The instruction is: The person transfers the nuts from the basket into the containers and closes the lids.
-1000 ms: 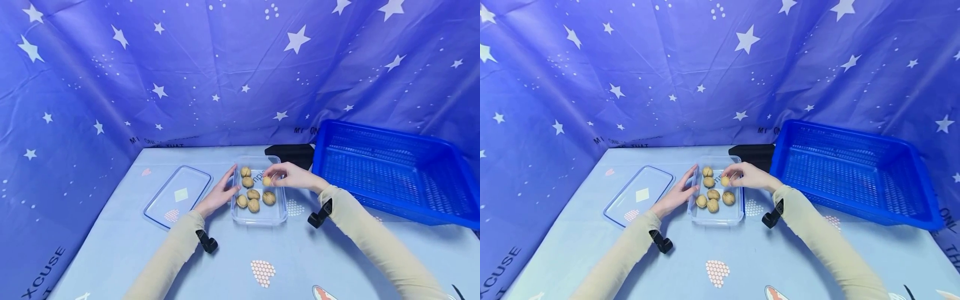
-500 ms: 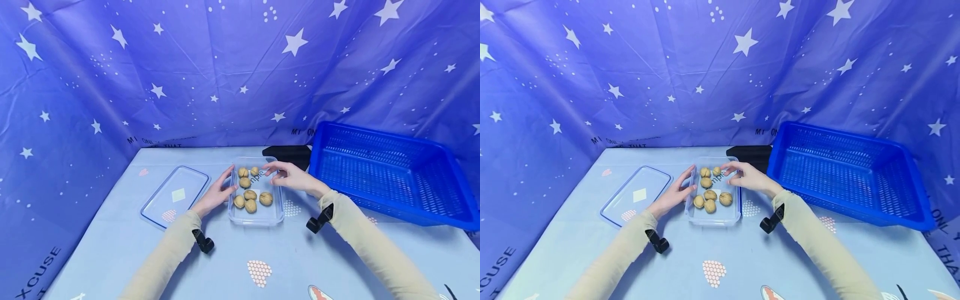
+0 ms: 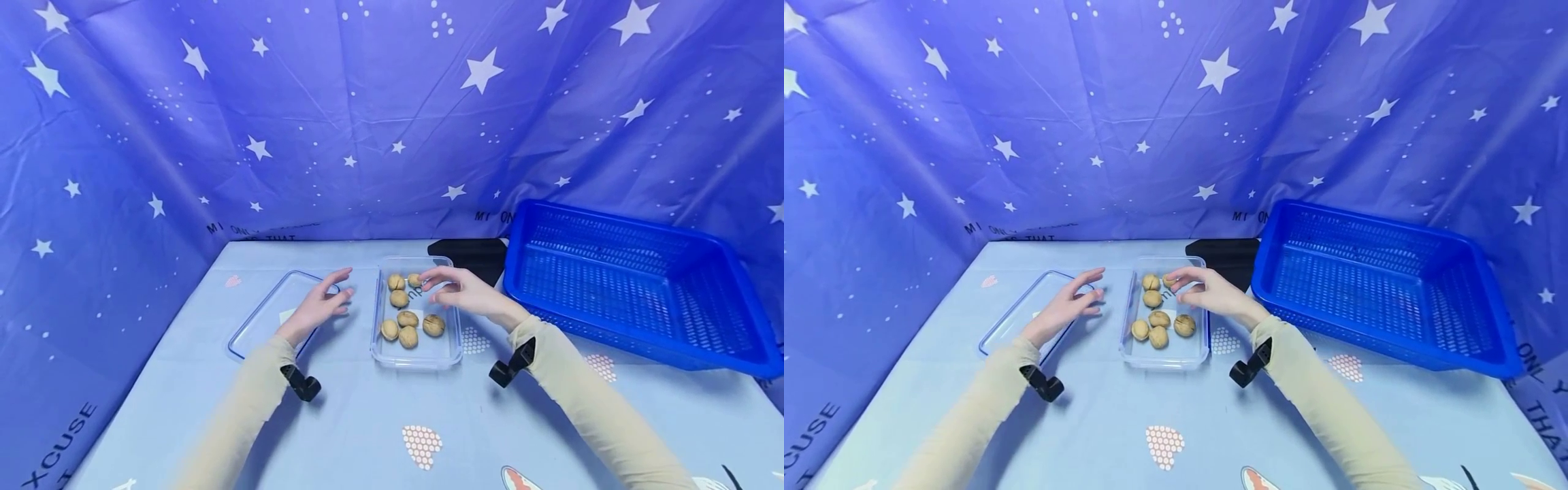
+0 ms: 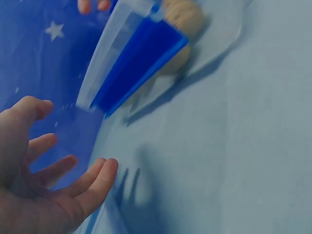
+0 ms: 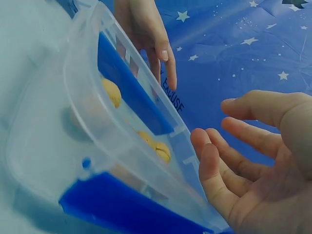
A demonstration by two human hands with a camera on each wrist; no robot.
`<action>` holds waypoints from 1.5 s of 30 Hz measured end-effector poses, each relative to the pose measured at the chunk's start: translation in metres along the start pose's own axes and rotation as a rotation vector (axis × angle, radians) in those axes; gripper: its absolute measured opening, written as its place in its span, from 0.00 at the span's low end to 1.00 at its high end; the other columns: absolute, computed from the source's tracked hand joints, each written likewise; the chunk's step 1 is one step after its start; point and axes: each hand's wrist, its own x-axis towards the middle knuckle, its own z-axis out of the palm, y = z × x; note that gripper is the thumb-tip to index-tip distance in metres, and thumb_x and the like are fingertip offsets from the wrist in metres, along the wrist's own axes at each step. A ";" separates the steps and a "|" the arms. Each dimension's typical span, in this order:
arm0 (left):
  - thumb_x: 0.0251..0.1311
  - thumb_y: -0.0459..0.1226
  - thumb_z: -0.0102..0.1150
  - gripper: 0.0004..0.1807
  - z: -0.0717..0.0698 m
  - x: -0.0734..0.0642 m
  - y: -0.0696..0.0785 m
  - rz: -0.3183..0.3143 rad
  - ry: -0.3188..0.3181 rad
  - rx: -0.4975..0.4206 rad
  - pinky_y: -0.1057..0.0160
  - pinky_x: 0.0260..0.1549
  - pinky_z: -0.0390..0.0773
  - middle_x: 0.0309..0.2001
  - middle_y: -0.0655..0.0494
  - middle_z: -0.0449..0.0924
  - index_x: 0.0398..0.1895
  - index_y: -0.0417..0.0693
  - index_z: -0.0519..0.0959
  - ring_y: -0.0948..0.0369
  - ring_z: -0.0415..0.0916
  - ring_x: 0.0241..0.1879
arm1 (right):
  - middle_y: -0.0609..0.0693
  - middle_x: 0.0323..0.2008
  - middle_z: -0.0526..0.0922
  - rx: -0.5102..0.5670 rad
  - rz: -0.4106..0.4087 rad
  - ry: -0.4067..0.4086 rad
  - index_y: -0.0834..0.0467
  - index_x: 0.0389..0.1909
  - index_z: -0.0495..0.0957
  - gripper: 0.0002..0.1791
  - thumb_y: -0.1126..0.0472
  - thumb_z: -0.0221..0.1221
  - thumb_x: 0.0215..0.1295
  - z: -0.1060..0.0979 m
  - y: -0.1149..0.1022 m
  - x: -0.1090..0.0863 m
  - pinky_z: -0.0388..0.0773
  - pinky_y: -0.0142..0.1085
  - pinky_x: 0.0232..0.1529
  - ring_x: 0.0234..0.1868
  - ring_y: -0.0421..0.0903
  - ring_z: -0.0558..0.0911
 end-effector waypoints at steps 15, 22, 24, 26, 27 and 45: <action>0.71 0.34 0.47 0.27 -0.070 -0.019 -0.016 0.010 0.106 0.004 0.49 0.55 0.75 0.65 0.29 0.60 0.70 0.33 0.58 0.37 0.63 0.62 | 0.72 0.50 0.74 0.112 -0.038 -0.033 0.73 0.61 0.68 0.25 0.71 0.54 0.62 0.034 0.002 0.021 0.81 0.43 0.34 0.41 0.65 0.79; 0.72 0.35 0.47 0.28 -0.098 -0.030 -0.023 0.040 0.098 0.076 0.52 0.55 0.75 0.64 0.27 0.61 0.71 0.31 0.57 0.37 0.63 0.61 | 0.67 0.47 0.78 0.086 -0.065 -0.006 0.72 0.58 0.71 0.23 0.70 0.57 0.62 0.047 0.004 0.028 0.80 0.40 0.35 0.37 0.56 0.80; 0.72 0.36 0.48 0.28 -0.105 -0.034 -0.024 0.044 0.125 0.114 0.58 0.54 0.76 0.63 0.28 0.62 0.71 0.32 0.57 0.38 0.64 0.61 | 0.65 0.48 0.79 0.085 -0.044 -0.001 0.71 0.59 0.72 0.23 0.69 0.57 0.63 0.051 0.002 0.029 0.80 0.41 0.38 0.40 0.53 0.80; 0.72 0.37 0.48 0.29 -0.112 -0.037 -0.025 0.043 0.158 0.165 0.66 0.53 0.74 0.63 0.28 0.64 0.71 0.33 0.57 0.39 0.65 0.61 | 0.65 0.49 0.79 0.093 -0.017 -0.004 0.69 0.60 0.72 0.22 0.69 0.57 0.64 0.055 0.001 0.031 0.79 0.41 0.40 0.42 0.51 0.80; 0.72 0.38 0.48 0.29 -0.115 -0.039 -0.026 0.039 0.175 0.185 0.70 0.52 0.72 0.63 0.29 0.64 0.71 0.33 0.57 0.40 0.65 0.61 | 0.65 0.50 0.78 0.092 -0.008 -0.006 0.68 0.60 0.72 0.22 0.69 0.57 0.64 0.056 0.000 0.032 0.79 0.40 0.39 0.42 0.50 0.80; 0.71 0.44 0.50 0.40 -0.147 -0.059 -0.057 -0.104 0.097 0.042 0.41 0.68 0.49 0.70 0.30 0.52 0.77 0.42 0.42 0.40 0.50 0.69 | 0.66 0.50 0.78 0.052 0.006 -0.055 0.66 0.59 0.73 0.21 0.68 0.54 0.65 0.084 -0.016 0.055 0.81 0.44 0.41 0.41 0.58 0.80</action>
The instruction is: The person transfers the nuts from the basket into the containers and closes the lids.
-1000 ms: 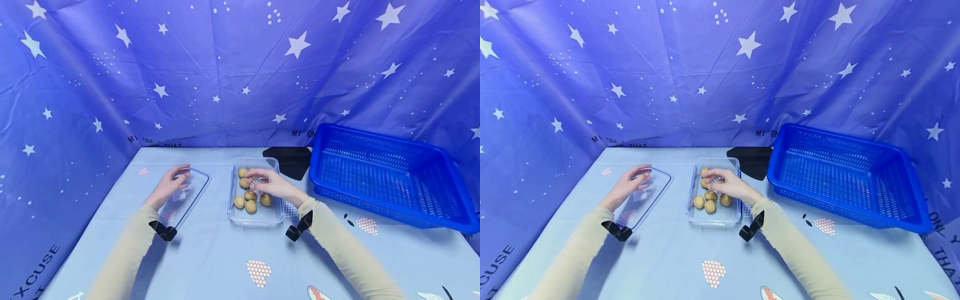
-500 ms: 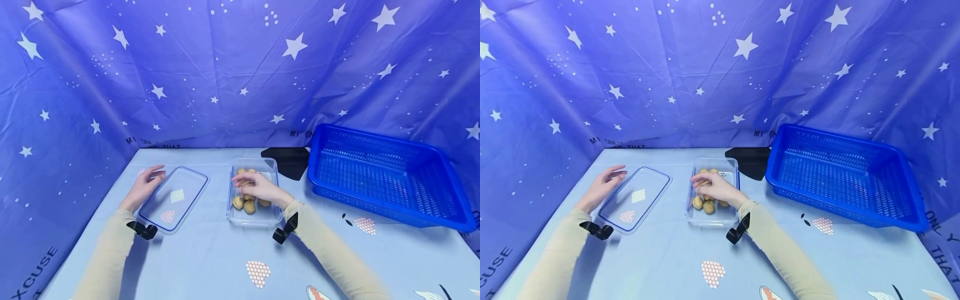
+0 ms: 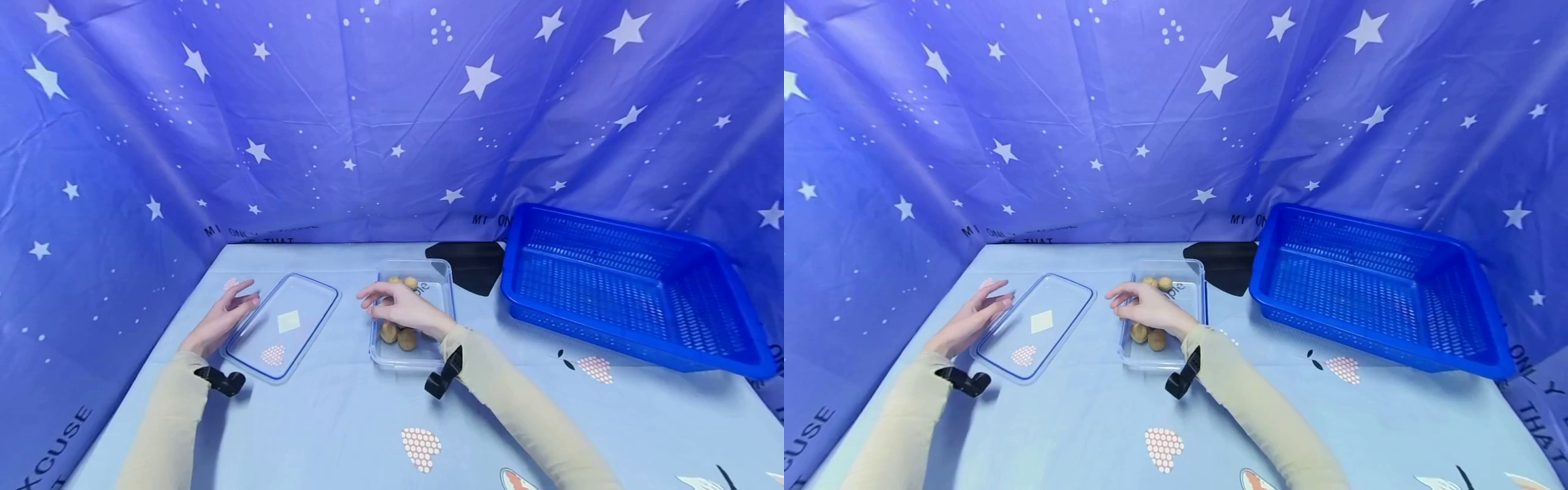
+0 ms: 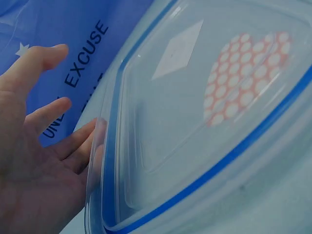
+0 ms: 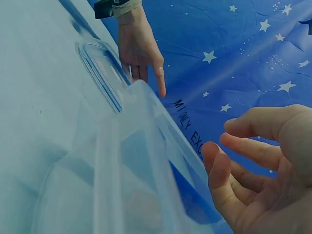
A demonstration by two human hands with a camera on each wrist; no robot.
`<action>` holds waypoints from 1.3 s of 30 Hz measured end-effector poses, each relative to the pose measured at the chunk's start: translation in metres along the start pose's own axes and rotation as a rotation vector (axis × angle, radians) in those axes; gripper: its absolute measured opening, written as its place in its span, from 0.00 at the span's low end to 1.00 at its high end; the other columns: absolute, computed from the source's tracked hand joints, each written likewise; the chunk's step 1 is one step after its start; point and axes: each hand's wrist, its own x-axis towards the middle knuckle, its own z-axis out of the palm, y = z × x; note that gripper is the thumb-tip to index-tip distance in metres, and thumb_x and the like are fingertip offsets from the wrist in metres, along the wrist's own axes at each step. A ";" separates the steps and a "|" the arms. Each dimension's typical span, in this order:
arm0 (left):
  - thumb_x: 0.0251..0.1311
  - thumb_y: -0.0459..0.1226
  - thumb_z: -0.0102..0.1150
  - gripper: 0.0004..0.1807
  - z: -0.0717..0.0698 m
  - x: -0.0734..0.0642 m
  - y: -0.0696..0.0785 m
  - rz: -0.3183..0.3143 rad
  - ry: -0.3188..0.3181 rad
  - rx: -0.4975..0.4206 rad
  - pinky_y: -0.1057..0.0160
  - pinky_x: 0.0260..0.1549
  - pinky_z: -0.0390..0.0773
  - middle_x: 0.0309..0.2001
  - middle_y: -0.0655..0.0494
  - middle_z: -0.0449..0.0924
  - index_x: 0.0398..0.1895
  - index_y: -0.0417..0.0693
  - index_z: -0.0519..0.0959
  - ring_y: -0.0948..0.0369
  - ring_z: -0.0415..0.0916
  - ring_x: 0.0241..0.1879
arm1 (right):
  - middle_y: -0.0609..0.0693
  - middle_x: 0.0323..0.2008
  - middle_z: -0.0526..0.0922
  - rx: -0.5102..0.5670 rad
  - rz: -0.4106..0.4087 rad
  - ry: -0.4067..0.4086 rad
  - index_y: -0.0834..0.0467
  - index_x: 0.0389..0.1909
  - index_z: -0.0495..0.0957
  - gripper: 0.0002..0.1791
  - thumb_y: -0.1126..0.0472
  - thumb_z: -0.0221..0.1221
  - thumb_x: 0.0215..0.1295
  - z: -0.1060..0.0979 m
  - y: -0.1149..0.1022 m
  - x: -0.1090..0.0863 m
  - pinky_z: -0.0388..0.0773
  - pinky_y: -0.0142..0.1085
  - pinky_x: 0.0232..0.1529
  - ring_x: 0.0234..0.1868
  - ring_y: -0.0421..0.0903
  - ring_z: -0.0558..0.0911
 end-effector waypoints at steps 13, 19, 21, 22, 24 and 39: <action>0.70 0.42 0.53 0.41 -0.003 0.000 -0.003 -0.032 -0.044 -0.054 0.42 0.69 0.45 0.70 0.31 0.51 0.77 0.44 0.42 0.41 0.48 0.69 | 0.67 0.54 0.74 -0.010 0.030 -0.065 0.67 0.61 0.70 0.24 0.71 0.53 0.63 0.027 -0.018 0.019 0.79 0.50 0.47 0.45 0.65 0.79; 0.70 0.41 0.53 0.40 -0.004 0.000 -0.004 -0.022 -0.078 -0.058 0.40 0.69 0.41 0.71 0.30 0.48 0.77 0.43 0.42 0.40 0.45 0.70 | 0.62 0.54 0.76 -0.092 0.072 -0.029 0.62 0.61 0.72 0.24 0.66 0.58 0.62 0.048 -0.024 0.030 0.77 0.36 0.44 0.47 0.52 0.80; 0.70 0.40 0.52 0.40 -0.004 0.000 -0.004 -0.019 -0.091 -0.062 0.39 0.68 0.40 0.71 0.30 0.48 0.77 0.42 0.43 0.40 0.45 0.70 | 0.61 0.55 0.75 -0.095 0.099 -0.008 0.60 0.61 0.72 0.25 0.65 0.59 0.62 0.055 -0.025 0.032 0.76 0.34 0.44 0.49 0.50 0.79; 0.71 0.40 0.52 0.39 -0.004 0.000 -0.004 -0.017 -0.097 -0.064 0.39 0.68 0.40 0.71 0.30 0.48 0.77 0.42 0.43 0.40 0.45 0.70 | 0.61 0.55 0.75 -0.085 0.113 0.000 0.60 0.62 0.71 0.25 0.66 0.59 0.62 0.058 -0.024 0.033 0.76 0.35 0.44 0.49 0.50 0.80; 0.71 0.39 0.52 0.39 -0.005 0.000 -0.004 -0.019 -0.103 -0.067 0.38 0.68 0.39 0.71 0.30 0.48 0.77 0.42 0.44 0.40 0.45 0.70 | 0.61 0.55 0.73 -0.084 0.136 0.023 0.60 0.63 0.70 0.26 0.65 0.59 0.63 0.065 -0.024 0.034 0.76 0.36 0.45 0.50 0.51 0.79; 0.70 0.41 0.53 0.42 -0.005 0.003 -0.008 -0.050 -0.115 -0.083 0.40 0.69 0.37 0.72 0.32 0.46 0.77 0.43 0.41 0.41 0.41 0.71 | 0.61 0.61 0.69 -0.378 0.173 0.160 0.58 0.71 0.60 0.33 0.52 0.56 0.69 0.108 -0.016 0.046 0.69 0.43 0.61 0.61 0.52 0.70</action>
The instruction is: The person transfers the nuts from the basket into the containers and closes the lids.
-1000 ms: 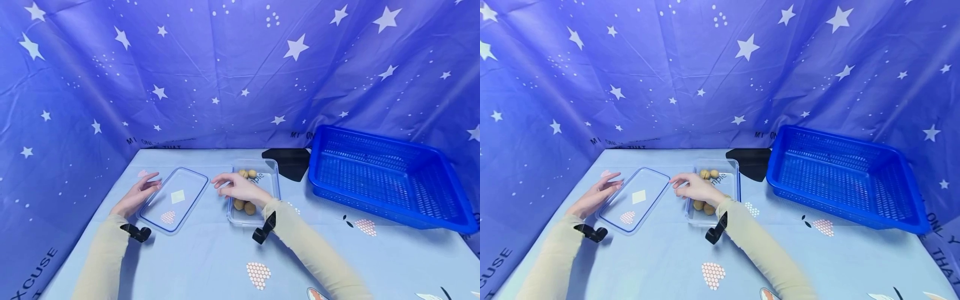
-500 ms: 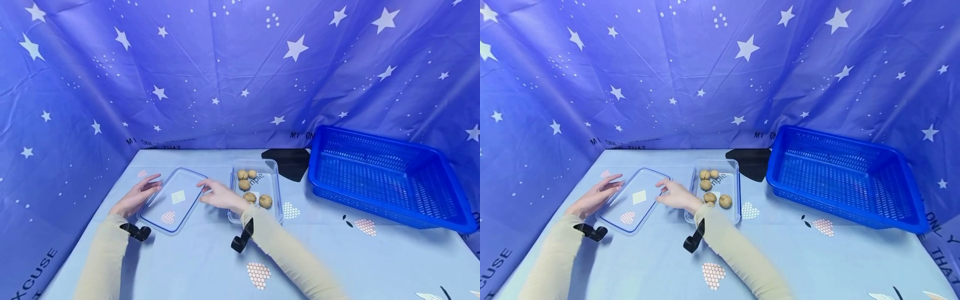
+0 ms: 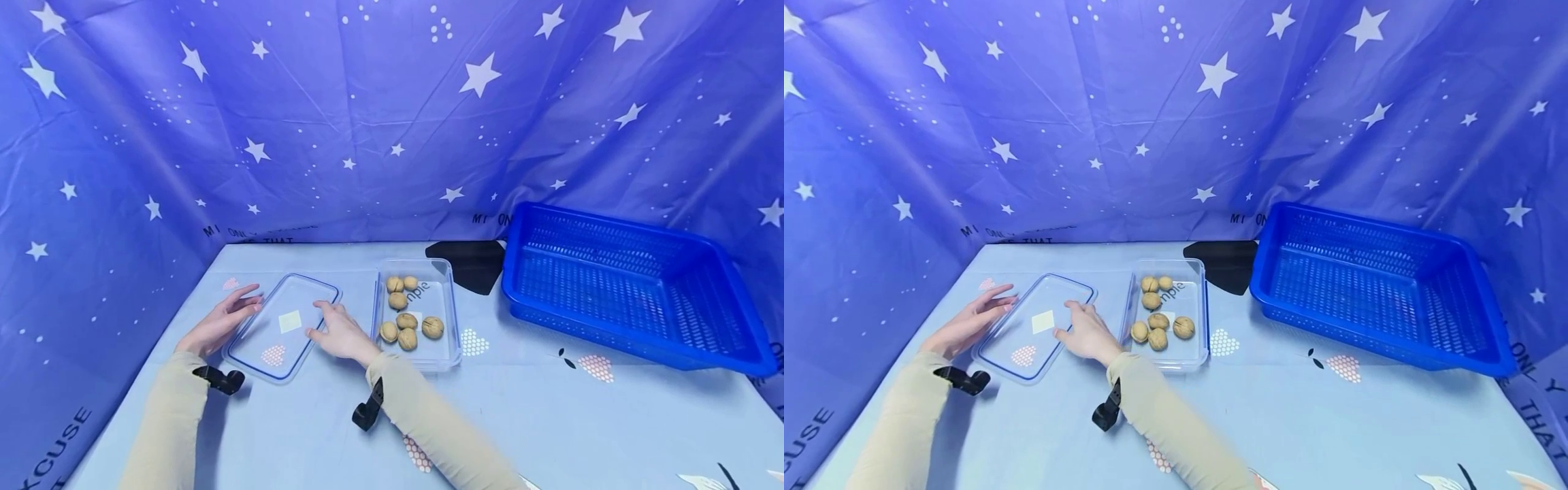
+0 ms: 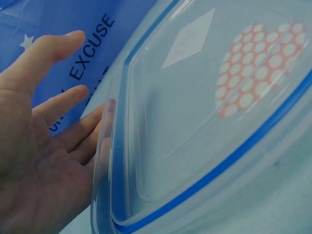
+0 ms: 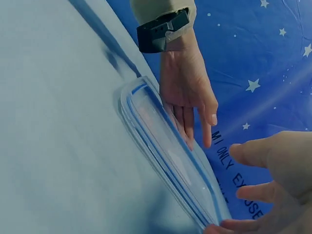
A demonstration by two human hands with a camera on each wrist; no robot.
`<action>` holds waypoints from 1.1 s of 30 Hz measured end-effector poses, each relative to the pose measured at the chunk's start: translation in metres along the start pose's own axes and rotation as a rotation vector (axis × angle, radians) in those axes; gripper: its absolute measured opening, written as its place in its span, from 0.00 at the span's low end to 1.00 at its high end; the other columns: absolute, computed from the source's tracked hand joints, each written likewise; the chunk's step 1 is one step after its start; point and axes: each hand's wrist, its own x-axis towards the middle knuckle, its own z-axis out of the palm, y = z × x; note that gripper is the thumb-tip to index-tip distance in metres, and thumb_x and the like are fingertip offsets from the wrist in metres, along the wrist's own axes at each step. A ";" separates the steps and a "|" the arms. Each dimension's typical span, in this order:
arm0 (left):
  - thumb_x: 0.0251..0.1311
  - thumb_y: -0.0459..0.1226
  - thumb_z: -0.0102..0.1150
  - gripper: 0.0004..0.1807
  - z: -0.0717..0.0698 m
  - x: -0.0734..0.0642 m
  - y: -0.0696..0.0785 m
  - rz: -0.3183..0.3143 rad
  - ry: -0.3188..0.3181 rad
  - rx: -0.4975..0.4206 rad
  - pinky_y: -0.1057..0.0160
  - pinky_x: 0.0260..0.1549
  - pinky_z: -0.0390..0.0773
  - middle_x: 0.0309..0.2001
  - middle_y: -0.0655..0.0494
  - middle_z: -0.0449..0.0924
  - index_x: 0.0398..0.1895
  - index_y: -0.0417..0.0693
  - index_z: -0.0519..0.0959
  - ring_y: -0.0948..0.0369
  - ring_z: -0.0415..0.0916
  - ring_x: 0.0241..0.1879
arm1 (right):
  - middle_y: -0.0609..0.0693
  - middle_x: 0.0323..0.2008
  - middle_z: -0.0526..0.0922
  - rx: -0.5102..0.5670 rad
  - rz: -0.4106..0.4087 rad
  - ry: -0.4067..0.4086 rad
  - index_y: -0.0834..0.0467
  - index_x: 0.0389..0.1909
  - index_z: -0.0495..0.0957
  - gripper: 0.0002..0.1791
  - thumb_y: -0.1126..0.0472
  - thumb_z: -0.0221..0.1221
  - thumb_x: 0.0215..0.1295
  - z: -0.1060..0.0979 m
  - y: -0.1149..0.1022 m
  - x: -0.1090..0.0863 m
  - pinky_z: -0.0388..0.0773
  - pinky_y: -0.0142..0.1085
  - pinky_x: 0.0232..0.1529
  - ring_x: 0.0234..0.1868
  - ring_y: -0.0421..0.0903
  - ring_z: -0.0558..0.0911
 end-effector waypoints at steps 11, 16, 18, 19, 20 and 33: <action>0.71 0.41 0.52 0.41 0.002 0.001 0.000 0.009 -0.005 -0.016 0.40 0.68 0.36 0.72 0.30 0.44 0.77 0.42 0.40 0.40 0.40 0.71 | 0.65 0.67 0.57 0.073 0.052 0.154 0.59 0.72 0.59 0.37 0.59 0.62 0.65 0.017 0.000 0.002 0.64 0.47 0.66 0.64 0.60 0.67; 0.71 0.39 0.51 0.41 0.001 -0.002 0.003 -0.001 -0.015 -0.028 0.40 0.68 0.33 0.73 0.31 0.43 0.77 0.42 0.39 0.40 0.38 0.72 | 0.67 0.70 0.50 0.119 0.090 0.177 0.60 0.73 0.56 0.40 0.61 0.64 0.62 0.028 0.005 0.000 0.64 0.48 0.66 0.66 0.62 0.64; 0.72 0.38 0.50 0.40 0.002 -0.001 0.006 -0.005 -0.029 -0.032 0.40 0.68 0.33 0.73 0.31 0.42 0.77 0.41 0.39 0.40 0.37 0.72 | 0.67 0.70 0.51 0.133 0.098 0.203 0.62 0.73 0.54 0.42 0.61 0.64 0.62 0.030 0.008 -0.001 0.63 0.47 0.66 0.66 0.62 0.64; 0.72 0.38 0.49 0.40 0.002 -0.001 0.006 -0.005 -0.033 -0.029 0.39 0.68 0.33 0.73 0.30 0.41 0.77 0.41 0.39 0.40 0.37 0.72 | 0.67 0.70 0.52 0.140 0.096 0.215 0.63 0.73 0.54 0.42 0.62 0.64 0.61 0.033 0.009 -0.001 0.64 0.47 0.66 0.65 0.61 0.65; 0.72 0.37 0.49 0.39 0.002 -0.002 0.007 -0.005 -0.035 -0.027 0.39 0.68 0.33 0.73 0.31 0.41 0.77 0.40 0.39 0.40 0.37 0.72 | 0.66 0.69 0.53 0.141 0.092 0.226 0.63 0.73 0.54 0.42 0.62 0.64 0.61 0.034 0.010 -0.001 0.64 0.46 0.66 0.65 0.60 0.66; 0.73 0.43 0.46 0.36 0.009 -0.014 0.011 -0.014 -0.059 0.040 0.45 0.70 0.39 0.74 0.34 0.42 0.76 0.39 0.45 0.44 0.35 0.73 | 0.64 0.71 0.49 0.391 -0.063 0.307 0.71 0.69 0.58 0.39 0.74 0.59 0.55 0.039 0.025 0.003 0.78 0.30 0.41 0.40 0.46 0.76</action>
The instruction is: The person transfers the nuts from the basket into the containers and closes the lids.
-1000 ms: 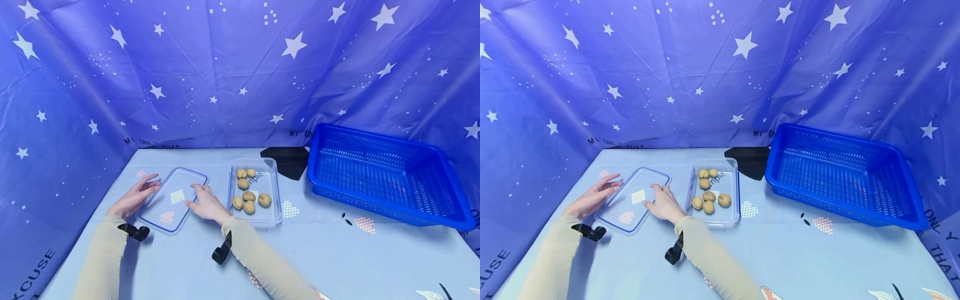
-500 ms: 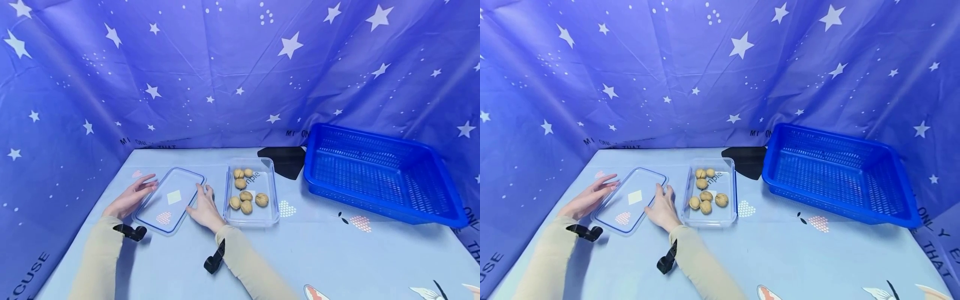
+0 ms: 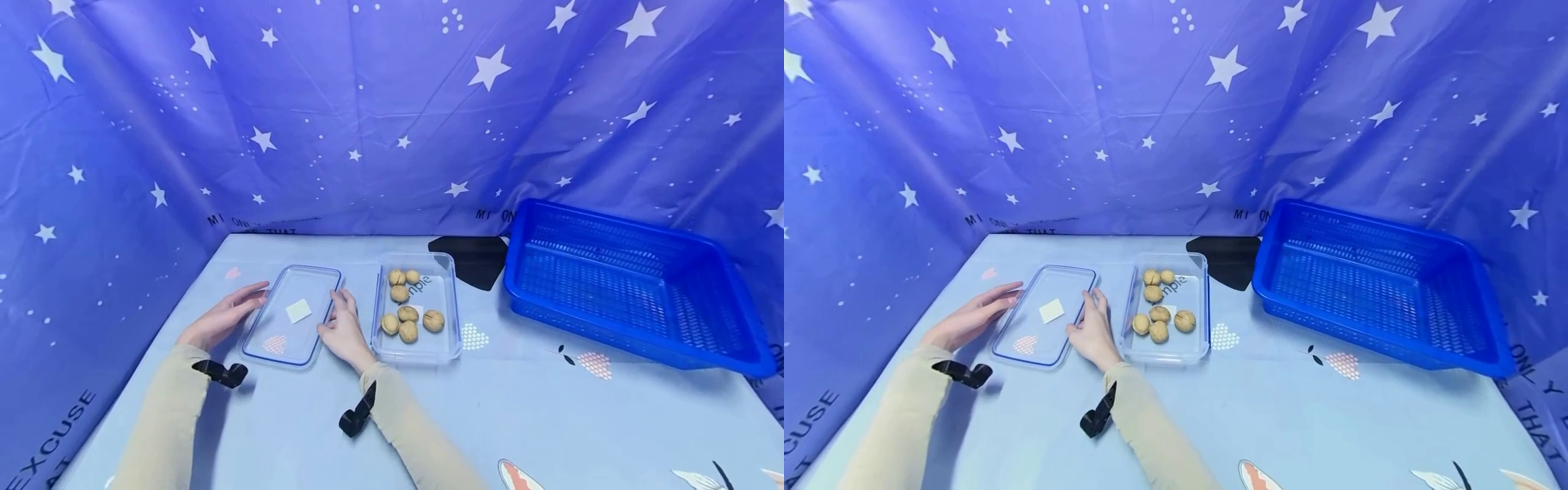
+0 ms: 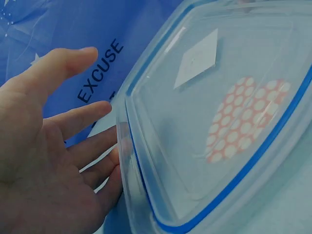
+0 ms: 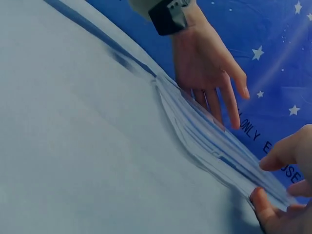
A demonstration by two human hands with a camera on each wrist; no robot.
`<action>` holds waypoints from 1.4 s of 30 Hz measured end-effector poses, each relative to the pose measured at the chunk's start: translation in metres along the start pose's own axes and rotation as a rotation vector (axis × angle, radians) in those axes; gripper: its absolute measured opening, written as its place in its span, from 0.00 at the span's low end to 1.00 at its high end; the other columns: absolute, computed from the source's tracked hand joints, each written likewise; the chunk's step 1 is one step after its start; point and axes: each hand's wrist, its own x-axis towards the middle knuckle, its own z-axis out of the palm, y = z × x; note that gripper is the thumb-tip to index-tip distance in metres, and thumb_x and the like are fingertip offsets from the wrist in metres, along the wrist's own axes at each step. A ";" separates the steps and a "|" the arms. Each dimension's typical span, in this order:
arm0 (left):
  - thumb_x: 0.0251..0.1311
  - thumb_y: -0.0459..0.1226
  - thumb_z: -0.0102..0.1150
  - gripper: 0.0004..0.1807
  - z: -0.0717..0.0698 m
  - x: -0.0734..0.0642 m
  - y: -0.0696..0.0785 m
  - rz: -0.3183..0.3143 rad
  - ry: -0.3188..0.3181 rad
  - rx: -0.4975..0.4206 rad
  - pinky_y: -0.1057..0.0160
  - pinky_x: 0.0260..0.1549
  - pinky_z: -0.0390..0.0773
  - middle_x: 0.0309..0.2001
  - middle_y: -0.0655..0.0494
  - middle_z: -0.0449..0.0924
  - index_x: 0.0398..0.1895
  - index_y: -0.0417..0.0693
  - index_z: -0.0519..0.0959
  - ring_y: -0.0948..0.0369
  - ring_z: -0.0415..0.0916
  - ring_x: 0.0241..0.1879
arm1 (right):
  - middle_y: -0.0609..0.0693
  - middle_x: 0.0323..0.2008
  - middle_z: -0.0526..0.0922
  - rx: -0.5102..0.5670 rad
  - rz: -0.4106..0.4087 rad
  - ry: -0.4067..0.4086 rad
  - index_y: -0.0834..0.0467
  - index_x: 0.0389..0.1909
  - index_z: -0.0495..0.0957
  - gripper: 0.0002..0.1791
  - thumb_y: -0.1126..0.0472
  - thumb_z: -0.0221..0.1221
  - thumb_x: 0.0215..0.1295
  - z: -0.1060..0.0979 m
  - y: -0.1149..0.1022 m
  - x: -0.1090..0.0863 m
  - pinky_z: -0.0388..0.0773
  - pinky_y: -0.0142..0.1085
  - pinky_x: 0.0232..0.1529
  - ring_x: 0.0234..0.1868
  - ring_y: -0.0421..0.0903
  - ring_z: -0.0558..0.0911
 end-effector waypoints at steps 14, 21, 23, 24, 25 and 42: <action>0.73 0.35 0.45 0.32 0.002 -0.014 -0.003 0.066 0.043 -0.132 0.56 0.65 0.63 0.75 0.39 0.43 0.75 0.38 0.48 0.44 0.43 0.72 | 0.62 0.72 0.52 0.078 -0.084 0.050 0.69 0.71 0.55 0.36 0.77 0.52 0.61 -0.005 -0.001 0.002 0.78 0.30 0.43 0.43 0.47 0.76; 0.73 0.35 0.45 0.30 0.008 -0.017 -0.001 0.158 0.092 -0.209 0.51 0.64 0.62 0.74 0.44 0.49 0.75 0.40 0.53 0.58 0.57 0.67 | 0.62 0.71 0.55 0.170 -0.066 0.100 0.70 0.69 0.60 0.33 0.78 0.53 0.60 -0.012 -0.014 -0.001 0.80 0.32 0.43 0.43 0.49 0.78; 0.73 0.33 0.45 0.28 0.010 -0.018 0.002 0.195 0.100 -0.282 0.59 0.59 0.70 0.73 0.49 0.52 0.74 0.43 0.55 0.63 0.63 0.62 | 0.62 0.71 0.55 0.186 -0.064 0.106 0.69 0.69 0.60 0.33 0.77 0.53 0.60 -0.015 -0.017 -0.002 0.79 0.32 0.45 0.44 0.49 0.77; 0.73 0.32 0.44 0.28 0.011 -0.018 0.003 0.214 0.101 -0.330 0.62 0.55 0.73 0.72 0.50 0.53 0.74 0.45 0.57 0.64 0.67 0.58 | 0.62 0.71 0.55 0.192 -0.065 0.107 0.69 0.69 0.60 0.33 0.77 0.53 0.61 -0.016 -0.019 -0.002 0.79 0.32 0.45 0.44 0.50 0.77; 0.73 0.31 0.44 0.27 0.011 -0.018 0.006 0.231 0.099 -0.380 0.65 0.51 0.76 0.71 0.51 0.52 0.74 0.46 0.59 0.65 0.70 0.55 | 0.62 0.71 0.54 0.202 -0.069 0.107 0.69 0.69 0.59 0.33 0.77 0.53 0.61 -0.017 -0.021 -0.002 0.79 0.33 0.46 0.45 0.51 0.77; 0.72 0.28 0.43 0.27 0.026 -0.007 0.030 0.314 0.067 -0.474 0.67 0.48 0.77 0.73 0.46 0.44 0.73 0.47 0.60 0.62 0.69 0.54 | 0.60 0.72 0.55 0.224 -0.092 0.093 0.70 0.69 0.59 0.33 0.76 0.54 0.63 -0.054 -0.041 0.001 0.78 0.35 0.48 0.46 0.53 0.76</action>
